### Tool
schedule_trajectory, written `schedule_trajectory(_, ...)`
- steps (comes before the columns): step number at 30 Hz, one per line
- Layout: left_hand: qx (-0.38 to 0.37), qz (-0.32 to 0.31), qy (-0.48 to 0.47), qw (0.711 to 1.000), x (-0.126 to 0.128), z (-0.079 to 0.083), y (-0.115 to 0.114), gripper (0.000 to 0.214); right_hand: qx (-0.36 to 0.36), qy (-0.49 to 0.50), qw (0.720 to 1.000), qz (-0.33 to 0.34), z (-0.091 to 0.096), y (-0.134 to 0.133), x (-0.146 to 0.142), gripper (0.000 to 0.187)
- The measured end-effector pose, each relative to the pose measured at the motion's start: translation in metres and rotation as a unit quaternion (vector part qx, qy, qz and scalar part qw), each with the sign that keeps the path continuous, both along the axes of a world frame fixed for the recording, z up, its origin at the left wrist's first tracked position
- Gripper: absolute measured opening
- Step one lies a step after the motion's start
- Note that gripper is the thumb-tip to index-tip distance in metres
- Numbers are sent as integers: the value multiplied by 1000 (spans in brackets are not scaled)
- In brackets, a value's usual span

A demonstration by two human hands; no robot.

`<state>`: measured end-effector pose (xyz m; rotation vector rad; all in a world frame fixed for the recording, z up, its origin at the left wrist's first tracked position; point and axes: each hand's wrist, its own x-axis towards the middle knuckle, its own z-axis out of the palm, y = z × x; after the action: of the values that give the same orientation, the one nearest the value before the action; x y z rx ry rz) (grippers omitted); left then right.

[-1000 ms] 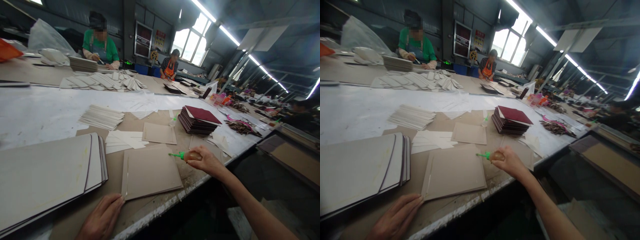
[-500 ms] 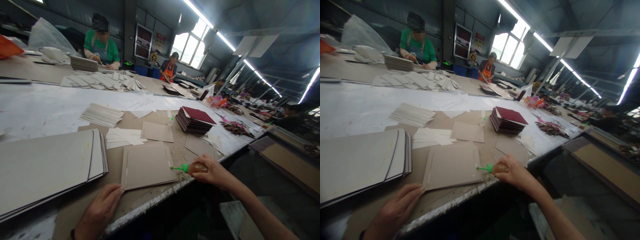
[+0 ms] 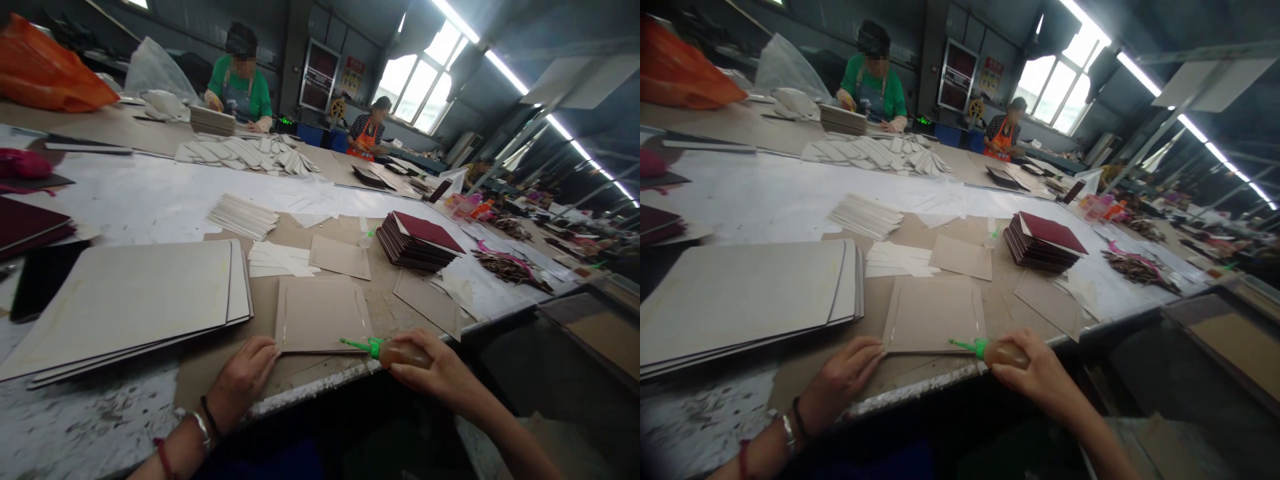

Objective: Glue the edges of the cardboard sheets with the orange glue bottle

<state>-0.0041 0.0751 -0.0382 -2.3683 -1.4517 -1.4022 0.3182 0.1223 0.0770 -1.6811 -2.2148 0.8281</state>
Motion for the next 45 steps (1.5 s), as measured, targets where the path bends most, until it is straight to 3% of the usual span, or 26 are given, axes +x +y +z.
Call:
schedule_trajectory(5, -5, -4, 3, 1000, -1, -1, -1, 24, 11, 24, 999, 41, -6, 5, -47, 31)
schedule_trajectory(8, -7, -5, 6, 1000, -2, 0, -1, 26, -6, 12, 999, 49, -5, 7, -53, 29)
schedule_trajectory(18, -8, -4, 5, 1000, -2, 0, -2, 25, 7, -44, 999, 0, 2, -3, 6, 27)
schedule_trajectory(26, -3, -8, 6, 1000, -4, -8, -2, 23, 42, -56, 997, -18, -1, -5, 28, 26)
schedule_trajectory(30, 0, -7, 1, 1000, -2, -7, -1, 22, 33, -48, 996, -64, -4, -8, 48, 33)
schedule_trajectory(33, 9, 0, 0, 1000, -1, -3, 0, 21, 12, 12, 984, -177, -13, -9, 65, 46)
schedule_trajectory(37, 29, 2, 0, 1000, 0, 1, 1, 20, -9, 230, 921, -313, -36, 3, 66, 69)
schedule_trajectory(40, 38, 2, 8, 999, 0, -1, 1, 21, -14, 291, 912, -289, -54, 24, 49, 69)
schedule_trajectory(42, 31, 1, 16, 999, -1, -5, 0, 22, 29, 269, 928, -257, -67, 44, 36, 64)
schedule_trajectory(45, 33, 7, 17, 999, -1, -8, 0, 23, 135, 250, 926, -248, -88, 76, 21, 62)
